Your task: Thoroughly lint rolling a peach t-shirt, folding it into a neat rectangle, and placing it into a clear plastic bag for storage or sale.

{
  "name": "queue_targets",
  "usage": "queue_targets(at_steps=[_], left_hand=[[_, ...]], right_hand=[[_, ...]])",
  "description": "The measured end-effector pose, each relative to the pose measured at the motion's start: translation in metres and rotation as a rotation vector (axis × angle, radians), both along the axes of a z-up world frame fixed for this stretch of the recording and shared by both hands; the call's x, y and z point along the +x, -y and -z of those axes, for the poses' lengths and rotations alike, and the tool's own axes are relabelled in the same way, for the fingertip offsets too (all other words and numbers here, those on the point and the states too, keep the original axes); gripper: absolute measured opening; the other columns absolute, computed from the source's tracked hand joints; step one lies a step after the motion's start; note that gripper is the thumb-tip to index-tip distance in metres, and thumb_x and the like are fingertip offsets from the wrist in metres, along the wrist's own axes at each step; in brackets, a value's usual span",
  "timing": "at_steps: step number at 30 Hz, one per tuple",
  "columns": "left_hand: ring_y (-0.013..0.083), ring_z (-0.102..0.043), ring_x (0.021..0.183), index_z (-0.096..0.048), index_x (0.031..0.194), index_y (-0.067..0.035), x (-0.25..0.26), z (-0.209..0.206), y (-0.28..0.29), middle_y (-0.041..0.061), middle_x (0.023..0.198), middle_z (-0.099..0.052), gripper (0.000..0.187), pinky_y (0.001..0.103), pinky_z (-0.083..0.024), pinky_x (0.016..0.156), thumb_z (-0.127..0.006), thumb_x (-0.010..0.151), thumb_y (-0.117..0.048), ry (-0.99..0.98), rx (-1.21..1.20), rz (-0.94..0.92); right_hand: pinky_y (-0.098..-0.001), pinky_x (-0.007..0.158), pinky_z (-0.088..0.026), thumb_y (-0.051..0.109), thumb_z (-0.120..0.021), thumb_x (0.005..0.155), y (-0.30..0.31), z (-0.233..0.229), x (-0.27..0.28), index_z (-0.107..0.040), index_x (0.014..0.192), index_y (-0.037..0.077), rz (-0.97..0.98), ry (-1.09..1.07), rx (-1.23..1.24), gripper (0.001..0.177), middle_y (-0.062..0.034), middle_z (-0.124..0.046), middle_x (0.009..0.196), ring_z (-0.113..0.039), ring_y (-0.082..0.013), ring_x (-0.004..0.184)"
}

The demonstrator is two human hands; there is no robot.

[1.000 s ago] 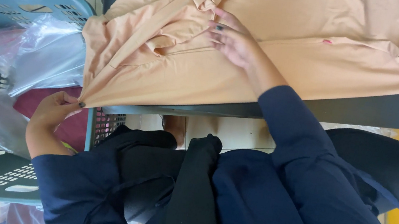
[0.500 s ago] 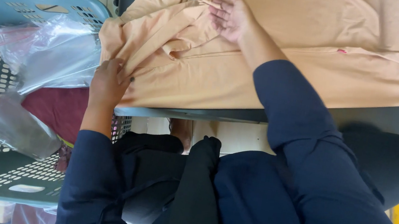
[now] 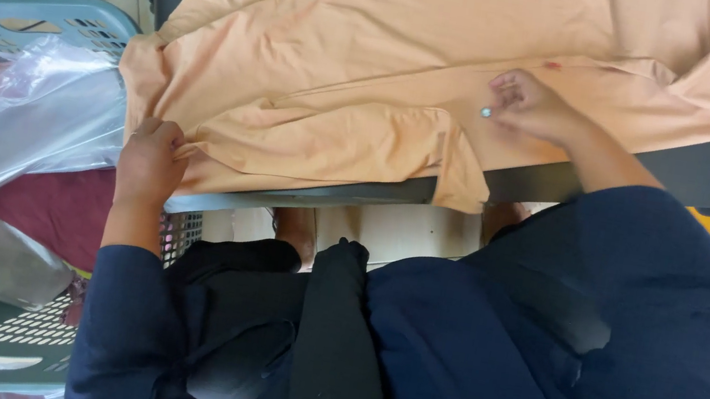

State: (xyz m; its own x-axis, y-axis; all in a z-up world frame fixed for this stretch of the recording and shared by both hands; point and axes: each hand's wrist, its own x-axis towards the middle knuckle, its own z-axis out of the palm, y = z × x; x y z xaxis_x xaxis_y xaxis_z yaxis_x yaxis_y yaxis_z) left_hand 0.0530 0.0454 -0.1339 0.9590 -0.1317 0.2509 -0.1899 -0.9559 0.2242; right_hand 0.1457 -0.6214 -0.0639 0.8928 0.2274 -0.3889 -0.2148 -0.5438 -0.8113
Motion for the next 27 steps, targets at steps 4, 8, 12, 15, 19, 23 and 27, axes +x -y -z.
queue_targets(at_steps=[4, 8, 12, 15, 19, 23, 27], left_hand=[[0.0289, -0.070, 0.078, -0.059, 0.096, -0.022, 0.000, 0.012, 0.004, -0.001, 0.101, -0.055, 0.029, 0.035, -0.059, 0.073, -0.081, 0.078, -0.022, 0.157, 0.143, 0.073], [0.0334, -0.070, 0.081, -0.061, 0.094, -0.018, -0.004, 0.007, 0.004, 0.001, 0.099, -0.057, 0.031, 0.038, -0.059, 0.074, -0.080, 0.071, -0.008, 0.173, 0.139, 0.113], [0.0304, -0.066, 0.079, -0.057, 0.086, -0.020, -0.009, 0.008, 0.008, 0.000, 0.094, -0.055, 0.027, 0.035, -0.056, 0.076, -0.077, 0.072, -0.008, 0.273, 0.160, 0.099], [0.0288, -0.065, 0.084, -0.055, 0.082, -0.022, -0.003, 0.028, 0.000, -0.002, 0.095, -0.056, 0.027, 0.033, -0.054, 0.078, -0.076, 0.070, -0.010, 0.324, 0.184, 0.116], [0.0272, -0.066, 0.087, -0.052, 0.076, -0.022, -0.001, 0.048, -0.001, -0.003, 0.098, -0.060, 0.027, 0.032, -0.052, 0.073, -0.077, 0.073, -0.011, 0.327, 0.233, 0.070], [0.0298, -0.069, 0.089, -0.055, 0.077, -0.019, -0.015, 0.009, 0.022, -0.001, 0.100, -0.062, 0.031, 0.032, -0.055, 0.071, -0.085, 0.070, -0.013, 0.266, 0.201, 0.081], [0.0337, -0.057, 0.093, -0.053, 0.085, -0.011, -0.022, -0.015, 0.038, 0.005, 0.105, -0.059, 0.028, 0.042, -0.042, 0.057, -0.066, 0.070, 0.008, 0.024, 0.094, 0.126]], right_hand=[[-0.0366, 0.066, -0.057, 0.041, -0.091, 0.071, -0.028, 0.003, -0.049, -0.049, 0.132, 0.012, -0.139, 0.217, -0.108, 0.079, -0.0108, -0.062, 0.099, -0.069, -0.0263, 0.083], [-0.0481, 0.069, -0.060, 0.055, -0.095, 0.059, -0.073, -0.016, -0.091, -0.042, 0.127, 0.015, -0.344, 0.340, -0.334, 0.096, -0.0130, -0.064, 0.095, -0.073, -0.0393, 0.084], [-0.0458, 0.077, -0.058, 0.042, -0.085, 0.074, -0.078, -0.015, -0.096, -0.053, 0.117, 0.021, -0.659, 0.480, -0.595, 0.058, -0.0092, -0.059, 0.105, -0.065, -0.0358, 0.098], [-0.0448, 0.077, -0.056, 0.030, -0.077, 0.086, -0.058, -0.014, -0.083, -0.058, 0.102, 0.021, -0.637, 0.389, -0.530, 0.026, -0.0069, -0.064, 0.097, -0.067, -0.0340, 0.096], [-0.0519, 0.078, -0.055, 0.021, -0.066, 0.095, -0.041, -0.034, -0.073, -0.064, 0.101, 0.013, -0.480, 0.254, -0.342, 0.011, -0.0161, -0.074, 0.096, -0.071, -0.0420, 0.096], [-0.0446, 0.076, -0.057, 0.009, -0.065, 0.097, 0.006, -0.054, -0.044, -0.061, 0.104, 0.009, -0.230, 0.313, -0.078, 0.009, -0.0139, -0.070, 0.091, -0.069, -0.0288, 0.093], [-0.0286, 0.082, -0.048, 0.018, -0.061, 0.108, 0.052, -0.046, -0.023, -0.051, 0.102, 0.017, -0.011, 0.121, 0.004, 0.011, 0.0022, -0.056, 0.097, -0.058, -0.0111, 0.090]])
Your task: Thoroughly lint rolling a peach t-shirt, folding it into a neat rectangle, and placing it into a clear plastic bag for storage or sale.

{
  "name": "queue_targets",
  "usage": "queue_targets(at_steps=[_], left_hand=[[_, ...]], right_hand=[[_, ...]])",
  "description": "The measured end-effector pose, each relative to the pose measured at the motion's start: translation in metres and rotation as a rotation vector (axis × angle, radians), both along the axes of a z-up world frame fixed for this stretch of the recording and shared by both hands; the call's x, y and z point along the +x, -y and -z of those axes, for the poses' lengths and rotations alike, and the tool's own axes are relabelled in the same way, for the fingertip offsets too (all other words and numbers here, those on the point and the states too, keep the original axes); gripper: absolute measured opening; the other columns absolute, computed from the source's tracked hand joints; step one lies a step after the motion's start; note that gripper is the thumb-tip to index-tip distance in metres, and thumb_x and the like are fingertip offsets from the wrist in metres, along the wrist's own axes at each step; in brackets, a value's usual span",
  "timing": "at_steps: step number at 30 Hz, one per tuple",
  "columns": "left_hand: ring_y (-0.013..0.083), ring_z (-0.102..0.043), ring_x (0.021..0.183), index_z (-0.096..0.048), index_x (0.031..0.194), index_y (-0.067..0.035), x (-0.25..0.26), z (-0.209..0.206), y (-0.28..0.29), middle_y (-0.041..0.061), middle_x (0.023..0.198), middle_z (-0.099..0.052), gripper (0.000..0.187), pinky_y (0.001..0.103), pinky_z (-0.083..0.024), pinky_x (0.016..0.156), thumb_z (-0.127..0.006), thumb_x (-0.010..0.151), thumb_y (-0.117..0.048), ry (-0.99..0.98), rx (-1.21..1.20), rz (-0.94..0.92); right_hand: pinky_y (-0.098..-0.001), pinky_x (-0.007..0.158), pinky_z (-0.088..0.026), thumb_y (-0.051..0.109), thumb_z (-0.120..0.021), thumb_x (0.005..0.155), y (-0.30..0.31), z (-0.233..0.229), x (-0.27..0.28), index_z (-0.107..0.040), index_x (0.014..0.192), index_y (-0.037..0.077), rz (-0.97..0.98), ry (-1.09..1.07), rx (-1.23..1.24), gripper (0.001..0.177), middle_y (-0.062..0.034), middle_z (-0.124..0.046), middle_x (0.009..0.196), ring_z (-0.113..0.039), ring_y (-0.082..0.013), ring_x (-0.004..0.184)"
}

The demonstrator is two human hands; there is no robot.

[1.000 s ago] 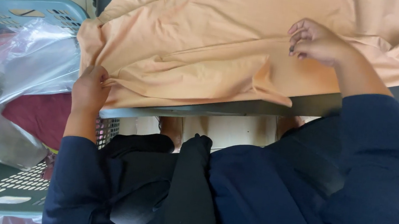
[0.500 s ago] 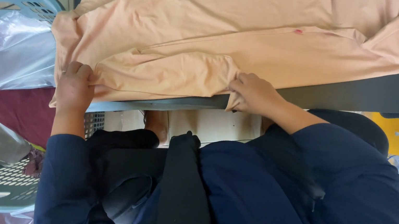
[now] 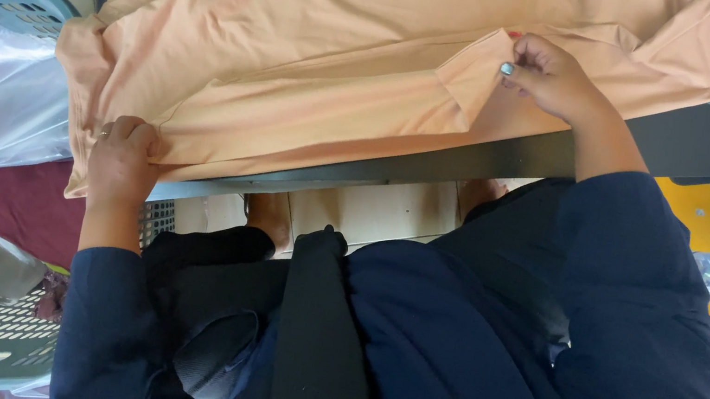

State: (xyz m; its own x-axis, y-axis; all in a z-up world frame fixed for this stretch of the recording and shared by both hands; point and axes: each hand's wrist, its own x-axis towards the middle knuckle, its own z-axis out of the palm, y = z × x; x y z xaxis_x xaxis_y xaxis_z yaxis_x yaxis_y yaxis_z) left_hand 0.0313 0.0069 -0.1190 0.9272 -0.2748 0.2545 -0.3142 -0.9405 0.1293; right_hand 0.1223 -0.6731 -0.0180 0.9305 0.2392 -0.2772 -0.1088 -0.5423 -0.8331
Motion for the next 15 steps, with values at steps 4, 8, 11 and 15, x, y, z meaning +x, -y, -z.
queue_targets(at_steps=[4, 8, 11, 15], left_hand=[[0.0360, -0.056, 0.094, -0.051, 0.084, -0.012, -0.002, -0.017, 0.010, 0.005, 0.107, -0.059, 0.026, 0.045, -0.045, 0.060, -0.061, 0.070, 0.007, -0.080, 0.026, -0.013], [0.0350, -0.056, 0.092, -0.048, 0.084, -0.013, -0.002, -0.025, 0.014, 0.005, 0.104, -0.057, 0.047, 0.046, -0.044, 0.062, -0.093, 0.077, -0.024, -0.103, 0.027, 0.011], [0.0376, -0.060, 0.095, -0.052, 0.084, -0.012, -0.002, -0.026, 0.016, 0.006, 0.112, -0.059, 0.037, 0.048, -0.049, 0.064, -0.088, 0.081, -0.022, -0.152, 0.028, -0.015], [0.0373, -0.059, 0.098, -0.058, 0.091, -0.011, 0.001, -0.022, 0.016, 0.008, 0.113, -0.059, 0.035, 0.046, -0.051, 0.067, -0.088, 0.072, -0.012, -0.168, 0.051, -0.021]], right_hand=[[-0.0322, 0.085, -0.049, 0.039, -0.048, 0.102, -0.031, -0.030, -0.006, -0.048, 0.117, 0.020, 0.292, -0.256, -0.197, 0.024, -0.0041, -0.071, 0.108, -0.065, -0.0177, 0.099], [-0.0378, 0.079, -0.041, 0.039, -0.065, 0.100, -0.053, -0.007, -0.020, -0.039, 0.137, 0.017, 0.154, 0.082, -0.349, 0.051, -0.0061, -0.055, 0.095, -0.057, -0.0233, 0.088], [-0.0527, 0.094, -0.048, 0.047, -0.073, 0.084, -0.088, -0.027, -0.032, -0.041, 0.156, 0.016, -0.114, 0.202, -0.514, 0.085, -0.0112, -0.053, 0.154, -0.060, -0.0376, 0.121], [-0.0414, 0.067, -0.044, 0.030, -0.058, 0.092, -0.088, 0.010, -0.022, -0.058, 0.132, 0.022, -0.259, 0.173, -0.512, 0.041, -0.0043, -0.059, 0.091, -0.059, -0.0276, 0.084]])
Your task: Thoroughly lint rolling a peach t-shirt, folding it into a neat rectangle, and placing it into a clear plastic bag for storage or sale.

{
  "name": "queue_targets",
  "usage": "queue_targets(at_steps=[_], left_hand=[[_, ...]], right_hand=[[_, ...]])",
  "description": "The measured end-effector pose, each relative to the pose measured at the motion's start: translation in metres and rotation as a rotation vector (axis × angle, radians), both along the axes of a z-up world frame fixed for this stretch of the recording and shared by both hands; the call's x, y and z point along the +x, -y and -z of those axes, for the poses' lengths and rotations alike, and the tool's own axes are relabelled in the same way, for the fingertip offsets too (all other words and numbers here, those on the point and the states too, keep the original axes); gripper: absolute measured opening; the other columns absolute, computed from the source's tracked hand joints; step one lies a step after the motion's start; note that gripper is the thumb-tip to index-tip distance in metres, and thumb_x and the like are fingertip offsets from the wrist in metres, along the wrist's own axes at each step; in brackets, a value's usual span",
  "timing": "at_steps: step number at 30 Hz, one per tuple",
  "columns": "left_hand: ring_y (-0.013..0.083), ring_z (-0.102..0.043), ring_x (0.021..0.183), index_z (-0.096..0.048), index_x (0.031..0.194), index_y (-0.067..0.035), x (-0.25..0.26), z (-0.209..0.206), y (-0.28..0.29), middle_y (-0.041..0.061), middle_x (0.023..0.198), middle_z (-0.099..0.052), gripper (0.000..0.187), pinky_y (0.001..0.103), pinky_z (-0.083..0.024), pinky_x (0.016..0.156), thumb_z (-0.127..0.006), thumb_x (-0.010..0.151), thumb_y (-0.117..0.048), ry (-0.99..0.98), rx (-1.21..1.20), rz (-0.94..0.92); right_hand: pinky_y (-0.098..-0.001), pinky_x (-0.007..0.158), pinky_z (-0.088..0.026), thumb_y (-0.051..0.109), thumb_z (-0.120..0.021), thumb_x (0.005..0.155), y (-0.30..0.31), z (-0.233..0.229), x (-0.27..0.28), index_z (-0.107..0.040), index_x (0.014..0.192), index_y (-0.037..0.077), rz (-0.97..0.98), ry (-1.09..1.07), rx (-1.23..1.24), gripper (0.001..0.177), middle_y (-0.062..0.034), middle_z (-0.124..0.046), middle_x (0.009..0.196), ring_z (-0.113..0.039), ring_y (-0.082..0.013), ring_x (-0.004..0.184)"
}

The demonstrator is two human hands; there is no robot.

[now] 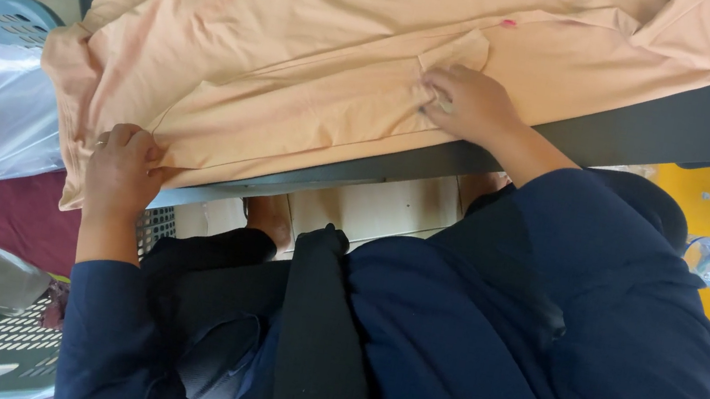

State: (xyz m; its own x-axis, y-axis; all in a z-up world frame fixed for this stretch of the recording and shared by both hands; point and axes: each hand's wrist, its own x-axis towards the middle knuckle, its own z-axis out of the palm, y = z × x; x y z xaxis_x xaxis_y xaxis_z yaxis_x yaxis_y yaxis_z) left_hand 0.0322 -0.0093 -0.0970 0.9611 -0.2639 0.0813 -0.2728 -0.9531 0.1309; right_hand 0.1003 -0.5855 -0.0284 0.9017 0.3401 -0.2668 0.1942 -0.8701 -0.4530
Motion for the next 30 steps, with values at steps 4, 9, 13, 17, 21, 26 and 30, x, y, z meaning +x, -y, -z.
queue_targets(at_steps=[4, 9, 13, 17, 21, 26, 30], left_hand=[[0.0409, -0.057, 0.094, -0.057, 0.090, -0.009, -0.001, -0.001, 0.002, 0.011, 0.113, -0.058, 0.030, 0.049, -0.049, 0.057, -0.082, 0.074, -0.008, 0.001, -0.028, -0.020], [0.0364, -0.059, 0.096, -0.060, 0.093, -0.007, 0.000, -0.001, 0.003, 0.010, 0.114, -0.058, 0.032, 0.046, -0.050, 0.057, -0.081, 0.070, -0.010, -0.026, 0.008, -0.038], [0.0366, -0.058, 0.102, -0.062, 0.094, -0.007, -0.002, -0.006, 0.008, 0.010, 0.114, -0.058, 0.029, 0.047, -0.049, 0.055, -0.067, 0.069, 0.008, -0.073, -0.006, -0.066], [0.0381, -0.056, 0.097, -0.059, 0.092, -0.008, -0.001, 0.001, 0.011, 0.009, 0.114, -0.058, 0.027, 0.048, -0.048, 0.056, -0.059, 0.070, 0.008, -0.036, 0.057, -0.060], [0.0373, -0.060, 0.090, -0.060, 0.090, -0.006, -0.001, -0.004, 0.013, 0.010, 0.116, -0.059, 0.023, 0.047, -0.050, 0.061, -0.066, 0.072, 0.007, -0.132, 0.005, -0.144], [0.0370, -0.063, 0.101, -0.067, 0.102, -0.004, -0.003, -0.054, 0.049, 0.012, 0.128, -0.057, 0.018, 0.048, -0.052, 0.081, -0.069, 0.085, -0.009, -0.398, -0.096, -0.350], [0.0420, -0.056, 0.120, -0.062, 0.134, -0.010, -0.013, -0.055, 0.087, 0.017, 0.140, -0.053, 0.052, 0.058, -0.046, 0.093, -0.069, 0.084, -0.027, -0.357, -0.082, -0.373]], right_hand=[[-0.0361, 0.069, -0.049, 0.012, -0.061, 0.086, 0.022, 0.037, 0.019, -0.071, 0.101, 0.009, 0.092, 0.144, 0.178, 0.018, -0.0061, -0.074, 0.096, -0.068, -0.0271, 0.083], [-0.0306, 0.070, -0.055, -0.002, -0.069, 0.093, 0.061, 0.002, 0.032, -0.059, 0.116, 0.012, 0.253, 0.399, 0.589, 0.029, -0.0048, -0.059, 0.092, -0.060, -0.0151, 0.076], [-0.0333, 0.078, -0.045, -0.009, -0.064, 0.091, 0.093, -0.045, 0.014, -0.052, 0.126, 0.015, 0.329, 0.465, 0.553, 0.043, -0.0066, -0.060, 0.092, -0.059, -0.0185, 0.082], [-0.0376, 0.076, -0.042, 0.003, -0.062, 0.095, 0.092, -0.049, 0.002, -0.055, 0.137, 0.020, 0.333, 0.128, 0.300, 0.045, -0.0087, -0.062, 0.100, -0.056, -0.0235, 0.081], [-0.0430, 0.065, -0.040, 0.018, -0.058, 0.089, 0.086, -0.016, 0.005, -0.049, 0.132, 0.009, 0.466, -0.113, -0.005, 0.044, -0.0148, -0.061, 0.101, -0.058, -0.0331, 0.087], [-0.0410, 0.067, -0.036, 0.040, -0.055, 0.087, 0.083, -0.007, 0.003, -0.049, 0.119, 0.012, 0.584, -0.159, 0.001, 0.042, -0.0113, -0.057, 0.107, -0.056, -0.0312, 0.091], [-0.0434, 0.066, -0.042, 0.034, -0.054, 0.097, 0.086, 0.001, -0.004, -0.051, 0.124, 0.012, 0.571, -0.115, -0.001, 0.035, -0.0153, -0.060, 0.107, -0.060, -0.0351, 0.092]])
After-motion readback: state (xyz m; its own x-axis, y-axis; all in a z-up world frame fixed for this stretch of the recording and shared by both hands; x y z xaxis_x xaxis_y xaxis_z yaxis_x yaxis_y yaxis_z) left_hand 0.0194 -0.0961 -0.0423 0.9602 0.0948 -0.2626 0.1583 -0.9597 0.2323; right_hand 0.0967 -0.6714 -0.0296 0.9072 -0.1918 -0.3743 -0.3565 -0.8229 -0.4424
